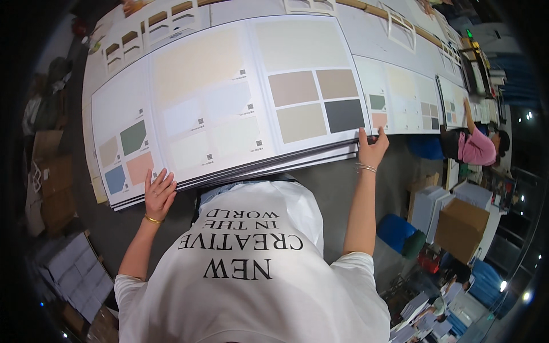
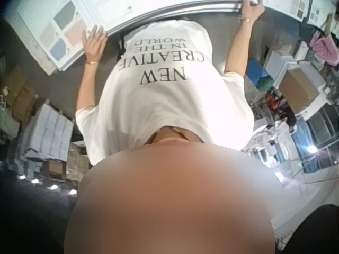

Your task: Checking and framing various color samples in a large swatch book using a cardboard template in a production facility.

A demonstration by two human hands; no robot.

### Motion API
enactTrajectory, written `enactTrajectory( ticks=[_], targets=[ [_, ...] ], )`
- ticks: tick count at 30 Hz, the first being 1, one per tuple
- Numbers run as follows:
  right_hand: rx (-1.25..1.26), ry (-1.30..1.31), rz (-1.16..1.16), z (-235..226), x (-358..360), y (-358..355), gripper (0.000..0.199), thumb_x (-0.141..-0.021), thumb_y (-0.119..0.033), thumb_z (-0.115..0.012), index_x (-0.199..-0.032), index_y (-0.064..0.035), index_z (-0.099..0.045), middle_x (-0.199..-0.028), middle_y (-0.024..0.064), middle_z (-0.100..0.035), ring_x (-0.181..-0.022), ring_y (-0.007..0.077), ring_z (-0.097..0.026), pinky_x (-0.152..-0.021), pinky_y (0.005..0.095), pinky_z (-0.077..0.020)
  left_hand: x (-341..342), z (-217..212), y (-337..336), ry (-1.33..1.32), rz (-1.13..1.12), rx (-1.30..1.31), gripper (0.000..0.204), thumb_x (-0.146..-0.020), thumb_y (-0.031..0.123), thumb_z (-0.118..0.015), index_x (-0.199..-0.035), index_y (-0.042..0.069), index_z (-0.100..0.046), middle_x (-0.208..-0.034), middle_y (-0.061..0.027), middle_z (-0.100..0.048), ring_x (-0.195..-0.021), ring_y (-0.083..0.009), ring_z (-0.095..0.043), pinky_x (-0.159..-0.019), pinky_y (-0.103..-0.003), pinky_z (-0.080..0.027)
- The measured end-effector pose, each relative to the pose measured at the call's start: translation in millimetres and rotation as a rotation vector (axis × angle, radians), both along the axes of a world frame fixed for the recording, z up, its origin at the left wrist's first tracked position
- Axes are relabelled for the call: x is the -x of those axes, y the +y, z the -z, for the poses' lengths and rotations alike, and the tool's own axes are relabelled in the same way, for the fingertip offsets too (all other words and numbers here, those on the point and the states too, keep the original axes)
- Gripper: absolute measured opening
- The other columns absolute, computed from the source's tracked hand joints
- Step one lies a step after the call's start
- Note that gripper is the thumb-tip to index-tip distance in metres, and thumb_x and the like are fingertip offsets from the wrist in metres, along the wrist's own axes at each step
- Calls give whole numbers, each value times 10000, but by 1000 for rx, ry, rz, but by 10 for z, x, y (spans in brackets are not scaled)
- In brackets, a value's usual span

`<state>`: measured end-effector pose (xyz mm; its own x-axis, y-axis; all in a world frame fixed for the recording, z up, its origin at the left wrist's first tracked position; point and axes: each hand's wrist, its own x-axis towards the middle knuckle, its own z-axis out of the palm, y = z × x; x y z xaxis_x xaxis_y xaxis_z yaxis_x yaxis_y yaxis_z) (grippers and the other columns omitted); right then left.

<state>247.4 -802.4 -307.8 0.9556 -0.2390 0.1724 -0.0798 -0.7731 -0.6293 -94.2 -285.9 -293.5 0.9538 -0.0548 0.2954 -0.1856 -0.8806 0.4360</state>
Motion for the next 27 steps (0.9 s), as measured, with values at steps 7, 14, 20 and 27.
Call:
enactTrajectory(
  ticks=[7, 14, 20, 27],
  targets=[
    [381, -36, -110, -234, 51, 86, 417, -769, -420, -765, -1065, -135, -694, -1131, 55, -628, -1089, 278, -574, -882, 474, -450, 93, -23, -208, 19, -141, -1, 303, -784, 52, -692, -1086, 25, -704, -1273, -110, -651, -1275, -319, -550, -1149, -574, -249],
    [-1146, 150, -58, -468, 139, 156, 168, -919, -136, -684, -1061, -52, -650, -829, -16, -640, -712, 54, -553, -623, 205, -445, 140, -85, -323, 50, -247, -19, 282, -812, 95, -686, -1090, 50, -709, -1276, -96, -651, -1266, -290, -555, -1116, -506, -317],
    [-1280, 184, 15, -686, 454, 966, 225, -954, -181, -648, -1116, -32, -602, -967, 17, -658, -785, 110, -640, -650, 250, -537, 108, -150, -288, 104, -350, -15, 317, -820, 107, -649, -1130, 84, -709, -1370, -131, -569, -1291, -311, -511, -1113, -473, -319],
    [-1218, 69, 159, -495, 4, 322, 179, -951, -245, -663, -904, -74, -638, -844, 16, -641, -707, 110, -628, -555, 251, -517, 300, 107, 491, 185, -1130, -219, 661, -819, 245, -731, -1388, 53, -454, -1442, -186, -438, -1306, -385, -430, -1068, -483, -341]
  ],
)
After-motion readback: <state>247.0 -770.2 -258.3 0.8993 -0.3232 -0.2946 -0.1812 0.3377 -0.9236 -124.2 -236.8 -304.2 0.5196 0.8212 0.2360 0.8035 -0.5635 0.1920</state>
